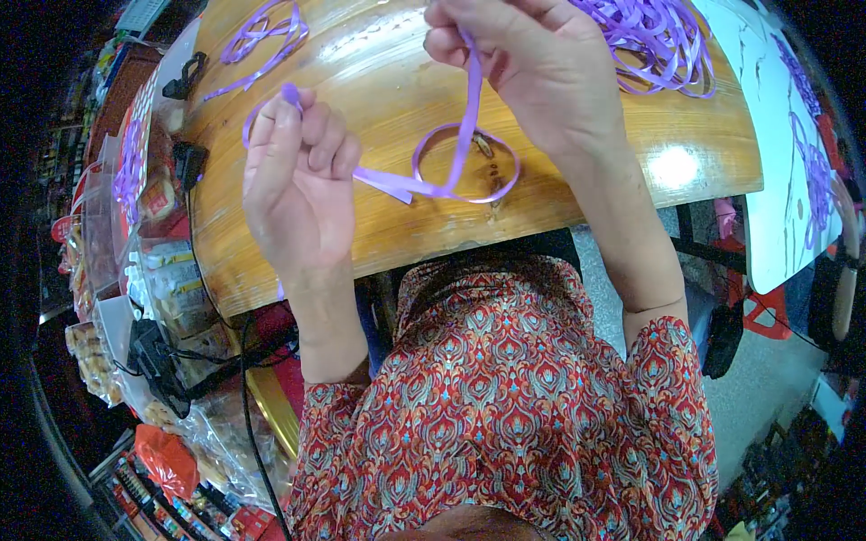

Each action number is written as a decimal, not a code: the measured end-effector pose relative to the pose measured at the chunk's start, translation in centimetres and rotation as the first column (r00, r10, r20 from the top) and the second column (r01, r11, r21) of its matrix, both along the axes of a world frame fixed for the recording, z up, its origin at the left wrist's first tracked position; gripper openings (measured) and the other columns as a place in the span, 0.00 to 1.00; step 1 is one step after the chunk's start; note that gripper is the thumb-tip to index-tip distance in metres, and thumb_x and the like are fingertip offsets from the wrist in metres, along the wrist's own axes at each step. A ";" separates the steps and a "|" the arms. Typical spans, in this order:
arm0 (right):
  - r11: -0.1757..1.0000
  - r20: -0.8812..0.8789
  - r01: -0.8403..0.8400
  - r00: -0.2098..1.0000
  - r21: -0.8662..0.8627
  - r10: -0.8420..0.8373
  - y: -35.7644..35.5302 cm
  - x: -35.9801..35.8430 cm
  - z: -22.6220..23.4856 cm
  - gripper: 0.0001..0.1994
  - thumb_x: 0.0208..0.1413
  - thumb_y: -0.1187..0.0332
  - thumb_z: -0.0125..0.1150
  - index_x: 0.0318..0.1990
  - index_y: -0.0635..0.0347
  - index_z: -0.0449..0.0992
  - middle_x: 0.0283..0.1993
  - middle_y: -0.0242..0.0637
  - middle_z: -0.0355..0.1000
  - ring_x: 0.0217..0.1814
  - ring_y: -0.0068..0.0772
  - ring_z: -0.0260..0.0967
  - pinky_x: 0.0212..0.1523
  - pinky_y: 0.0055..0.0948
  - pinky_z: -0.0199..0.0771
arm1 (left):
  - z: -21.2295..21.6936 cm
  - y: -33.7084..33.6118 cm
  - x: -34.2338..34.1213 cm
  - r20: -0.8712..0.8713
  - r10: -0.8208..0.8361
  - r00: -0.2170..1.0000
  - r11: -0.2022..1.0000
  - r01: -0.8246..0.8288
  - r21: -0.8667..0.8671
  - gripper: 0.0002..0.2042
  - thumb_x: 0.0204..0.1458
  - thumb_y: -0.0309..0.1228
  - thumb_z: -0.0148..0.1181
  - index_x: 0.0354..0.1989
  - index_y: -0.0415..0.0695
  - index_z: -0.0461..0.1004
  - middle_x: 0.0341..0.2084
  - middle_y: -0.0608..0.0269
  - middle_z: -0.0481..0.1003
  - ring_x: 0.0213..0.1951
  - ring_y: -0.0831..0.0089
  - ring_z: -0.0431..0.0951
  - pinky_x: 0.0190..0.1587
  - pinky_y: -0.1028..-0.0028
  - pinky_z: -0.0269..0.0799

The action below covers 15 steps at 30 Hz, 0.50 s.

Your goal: The person folds and weaves purple ribbons by hand on a wooden table, creating small decorative knots. They pick up individual ribbons, loop them together, and pull the ends to tighten the knots.

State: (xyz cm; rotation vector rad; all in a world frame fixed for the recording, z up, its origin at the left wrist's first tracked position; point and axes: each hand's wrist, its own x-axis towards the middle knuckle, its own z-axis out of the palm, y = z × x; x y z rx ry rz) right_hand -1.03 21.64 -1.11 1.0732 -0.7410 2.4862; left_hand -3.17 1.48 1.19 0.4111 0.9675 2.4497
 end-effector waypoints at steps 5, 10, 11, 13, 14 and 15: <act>0.814 -0.244 0.509 0.858 0.280 -0.452 -1.9 0.1 0.5 0.08 0.50 0.76 0.60 0.39 0.64 0.74 0.37 0.35 0.73 0.40 0.23 0.70 0.42 0.22 0.71 | -0.1 0.5 1.2 -0.003 0.083 0.997 0.988 -0.083 -0.130 0.04 0.53 0.26 0.56 0.35 0.40 0.71 0.22 0.72 0.68 0.22 0.86 0.60 0.22 0.82 0.54; 0.679 -0.549 0.676 0.697 0.287 -0.461 -1.5 -0.6 -0.2 0.12 0.49 0.79 0.61 0.42 0.67 0.74 0.39 0.36 0.73 0.41 0.21 0.70 0.40 0.18 0.70 | -0.3 1.6 2.1 -0.126 0.186 0.975 0.963 -0.206 -0.173 0.07 0.52 0.23 0.57 0.38 0.37 0.71 0.24 0.72 0.69 0.23 0.87 0.62 0.24 0.84 0.57; 0.681 -0.546 0.672 0.701 0.291 -0.458 -2.1 0.9 1.0 0.12 0.49 0.79 0.61 0.42 0.67 0.74 0.39 0.36 0.73 0.41 0.21 0.70 0.40 0.18 0.70 | -0.2 1.5 2.2 -0.161 0.209 0.964 0.954 -0.238 -0.185 0.07 0.51 0.22 0.57 0.38 0.37 0.72 0.25 0.72 0.69 0.24 0.86 0.63 0.25 0.85 0.58; 0.609 0.319 0.312 0.633 0.729 -0.706 -3.7 5.4 4.6 0.11 0.48 0.82 0.60 0.41 0.69 0.75 0.39 0.38 0.73 0.39 0.22 0.70 0.37 0.18 0.71 | -0.5 1.4 2.2 -0.195 0.232 0.953 0.943 -0.270 -0.197 0.07 0.51 0.21 0.58 0.39 0.37 0.72 0.26 0.72 0.69 0.25 0.86 0.63 0.27 0.85 0.59; 0.608 0.320 0.312 0.630 0.730 -0.707 -3.6 5.4 3.9 0.11 0.48 0.82 0.60 0.41 0.69 0.75 0.39 0.38 0.73 0.39 0.22 0.70 0.37 0.18 0.71 | -0.8 1.4 2.2 -0.317 0.237 0.918 0.914 -0.322 -0.247 0.07 0.50 0.20 0.58 0.38 0.37 0.73 0.27 0.72 0.69 0.26 0.86 0.63 0.29 0.86 0.59; 0.554 0.254 0.352 0.622 0.754 -0.741 -3.6 5.3 2.8 0.10 0.48 0.81 0.60 0.40 0.68 0.74 0.40 0.39 0.72 0.42 0.24 0.70 0.41 0.19 0.71 | -1.0 1.3 2.1 -0.434 0.232 0.871 0.879 -0.378 -0.289 0.07 0.49 0.20 0.58 0.37 0.38 0.73 0.28 0.72 0.68 0.27 0.86 0.63 0.30 0.87 0.59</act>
